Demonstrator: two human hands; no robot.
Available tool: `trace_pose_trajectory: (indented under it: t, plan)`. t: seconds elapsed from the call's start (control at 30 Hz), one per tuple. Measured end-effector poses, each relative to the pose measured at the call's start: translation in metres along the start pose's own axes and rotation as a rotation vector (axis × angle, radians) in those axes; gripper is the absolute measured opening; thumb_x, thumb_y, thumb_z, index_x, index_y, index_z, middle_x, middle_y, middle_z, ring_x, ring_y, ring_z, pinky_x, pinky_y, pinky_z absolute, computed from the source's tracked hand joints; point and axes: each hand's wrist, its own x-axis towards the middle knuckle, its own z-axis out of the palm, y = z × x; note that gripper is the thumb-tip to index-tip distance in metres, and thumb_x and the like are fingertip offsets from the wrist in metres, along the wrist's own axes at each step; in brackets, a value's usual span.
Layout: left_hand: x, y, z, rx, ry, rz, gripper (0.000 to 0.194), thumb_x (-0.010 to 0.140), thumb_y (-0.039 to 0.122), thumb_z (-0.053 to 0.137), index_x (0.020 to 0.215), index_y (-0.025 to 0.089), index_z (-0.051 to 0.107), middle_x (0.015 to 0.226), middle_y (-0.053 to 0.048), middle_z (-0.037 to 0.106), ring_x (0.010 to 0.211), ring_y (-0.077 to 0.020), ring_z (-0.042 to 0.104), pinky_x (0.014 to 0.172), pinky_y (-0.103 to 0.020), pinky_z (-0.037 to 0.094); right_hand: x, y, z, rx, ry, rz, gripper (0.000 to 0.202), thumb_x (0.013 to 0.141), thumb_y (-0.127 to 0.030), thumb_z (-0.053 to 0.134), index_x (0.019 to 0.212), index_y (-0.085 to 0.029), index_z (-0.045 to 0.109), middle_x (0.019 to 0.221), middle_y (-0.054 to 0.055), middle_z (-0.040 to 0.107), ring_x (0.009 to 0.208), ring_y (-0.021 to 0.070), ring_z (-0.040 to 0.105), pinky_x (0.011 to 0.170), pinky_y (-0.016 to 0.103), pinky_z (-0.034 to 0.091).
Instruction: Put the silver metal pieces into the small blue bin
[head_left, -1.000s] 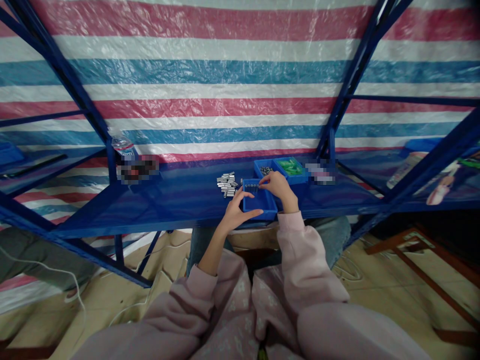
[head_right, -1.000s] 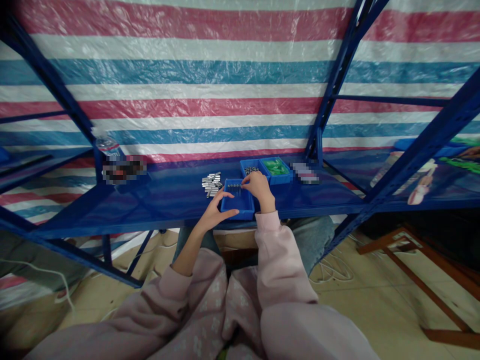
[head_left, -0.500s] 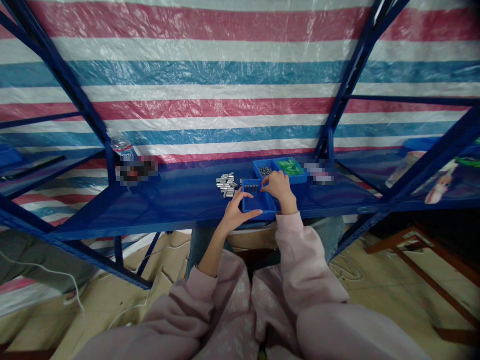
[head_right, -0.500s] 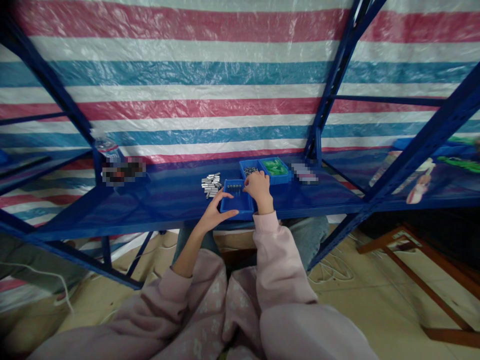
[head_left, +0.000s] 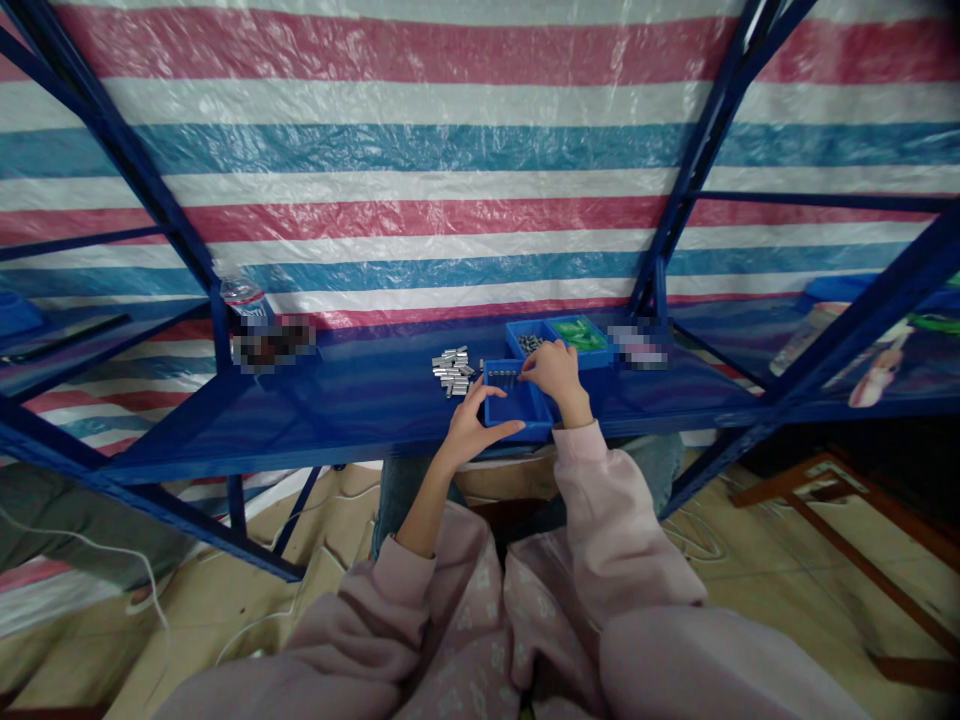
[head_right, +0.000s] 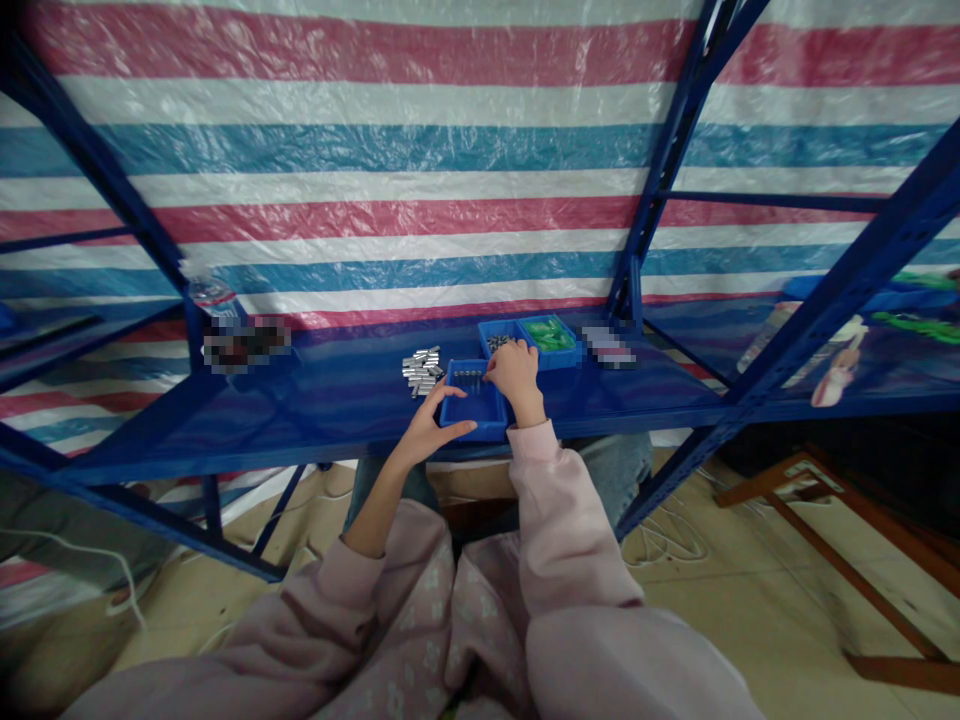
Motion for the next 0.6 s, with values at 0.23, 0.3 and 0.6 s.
trace_pose_trajectory:
  t: [0.23, 0.3, 0.6]
  plan:
    - [0.001, -0.002, 0.001, 0.012, -0.001, 0.015, 0.048, 0.066, 0.049, 0.076, 0.105, 0.026, 0.060, 0.137, -0.008, 0.050, 0.138, -0.0281, 0.034, 0.111, -0.043, 0.029, -0.002, -0.003, 0.002, -0.039, 0.016, 0.021, 0.013, 0.072, -0.031, 0.072, 0.080, -0.022, 0.077, 0.099, 0.011, 0.067, 0.107, 0.0296, 0.048, 0.089, 0.040, 0.032]
    - [0.000, -0.002, 0.001, 0.015, -0.001, 0.021, 0.048, 0.066, 0.049, 0.076, 0.106, 0.025, 0.060, 0.138, -0.008, 0.049, 0.138, -0.0278, 0.035, 0.111, -0.042, 0.030, -0.002, -0.005, -0.001, -0.056, -0.001, 0.024, 0.013, 0.070, -0.029, 0.073, 0.080, -0.021, 0.076, 0.102, 0.012, 0.067, 0.107, 0.0300, 0.048, 0.088, 0.040, 0.032]
    - [0.001, 0.000, 0.001, 0.010, -0.005, 0.003, 0.049, 0.065, 0.049, 0.076, 0.105, 0.025, 0.060, 0.139, -0.008, 0.048, 0.139, -0.0280, 0.033, 0.112, -0.042, 0.029, -0.003, -0.012, 0.000, -0.146, 0.011, 0.028, 0.022, 0.077, -0.019, 0.060, 0.093, -0.016, 0.074, 0.110, 0.017, 0.064, 0.108, 0.0314, 0.048, 0.088, 0.041, 0.031]
